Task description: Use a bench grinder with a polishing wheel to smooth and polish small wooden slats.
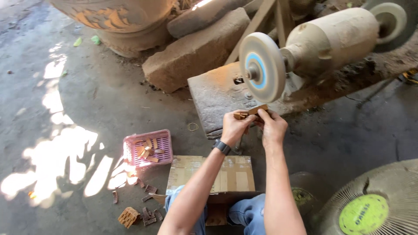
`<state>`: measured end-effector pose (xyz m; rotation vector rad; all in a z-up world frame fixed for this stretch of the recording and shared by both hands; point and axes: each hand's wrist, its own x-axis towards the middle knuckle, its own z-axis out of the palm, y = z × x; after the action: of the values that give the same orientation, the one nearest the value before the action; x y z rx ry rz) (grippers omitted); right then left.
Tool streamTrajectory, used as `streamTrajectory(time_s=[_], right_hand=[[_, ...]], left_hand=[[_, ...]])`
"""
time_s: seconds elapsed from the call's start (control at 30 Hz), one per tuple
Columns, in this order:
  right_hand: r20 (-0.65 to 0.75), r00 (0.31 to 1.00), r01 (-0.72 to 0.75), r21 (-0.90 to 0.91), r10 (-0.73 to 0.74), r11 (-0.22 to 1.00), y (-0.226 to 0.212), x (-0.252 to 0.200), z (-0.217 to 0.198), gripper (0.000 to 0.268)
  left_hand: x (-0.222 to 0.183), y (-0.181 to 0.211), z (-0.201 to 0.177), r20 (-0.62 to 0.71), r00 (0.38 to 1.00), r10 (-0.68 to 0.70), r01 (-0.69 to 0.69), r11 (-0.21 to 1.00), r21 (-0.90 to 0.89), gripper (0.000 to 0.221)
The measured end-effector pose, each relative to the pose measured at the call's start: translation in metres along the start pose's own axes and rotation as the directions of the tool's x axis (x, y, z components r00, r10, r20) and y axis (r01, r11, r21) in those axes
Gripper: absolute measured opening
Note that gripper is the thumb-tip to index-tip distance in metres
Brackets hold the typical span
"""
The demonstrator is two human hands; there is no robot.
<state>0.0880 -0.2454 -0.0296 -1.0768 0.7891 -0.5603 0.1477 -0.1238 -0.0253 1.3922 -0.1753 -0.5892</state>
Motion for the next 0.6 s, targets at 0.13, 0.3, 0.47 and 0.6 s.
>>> streamTrajectory(time_s=[0.13, 0.3, 0.47, 0.6], right_hand=[[0.053, 0.999, -0.013, 0.038, 0.011, 0.999, 0.003, 0.003, 0.009, 0.018], [0.035, 0.995, 0.086, 0.099, -0.089, 0.991, 0.005, 0.005, 0.016, 0.018], [-0.117, 0.962, 0.251, 0.034, -0.246, 0.967, -0.005, 0.004, 0.012, 0.016], [-0.216, 0.901, 0.356, -0.121, -0.375, 0.926, -0.028, -0.01, 0.019, 0.013]], left_hand=[[0.012, -0.013, 0.004, -0.164, 0.985, 0.059, -0.081, 0.988, -0.131, 0.019], [0.022, -0.025, 0.009, -0.207, 0.975, 0.081, -0.153, 0.921, -0.359, 0.011], [0.018, -0.002, 0.028, -0.044, 0.997, -0.071, 0.04, 0.868, -0.495, 0.01], [0.023, -0.003, 0.04, 0.047, 0.993, -0.109, 0.118, 0.863, -0.491, 0.013]])
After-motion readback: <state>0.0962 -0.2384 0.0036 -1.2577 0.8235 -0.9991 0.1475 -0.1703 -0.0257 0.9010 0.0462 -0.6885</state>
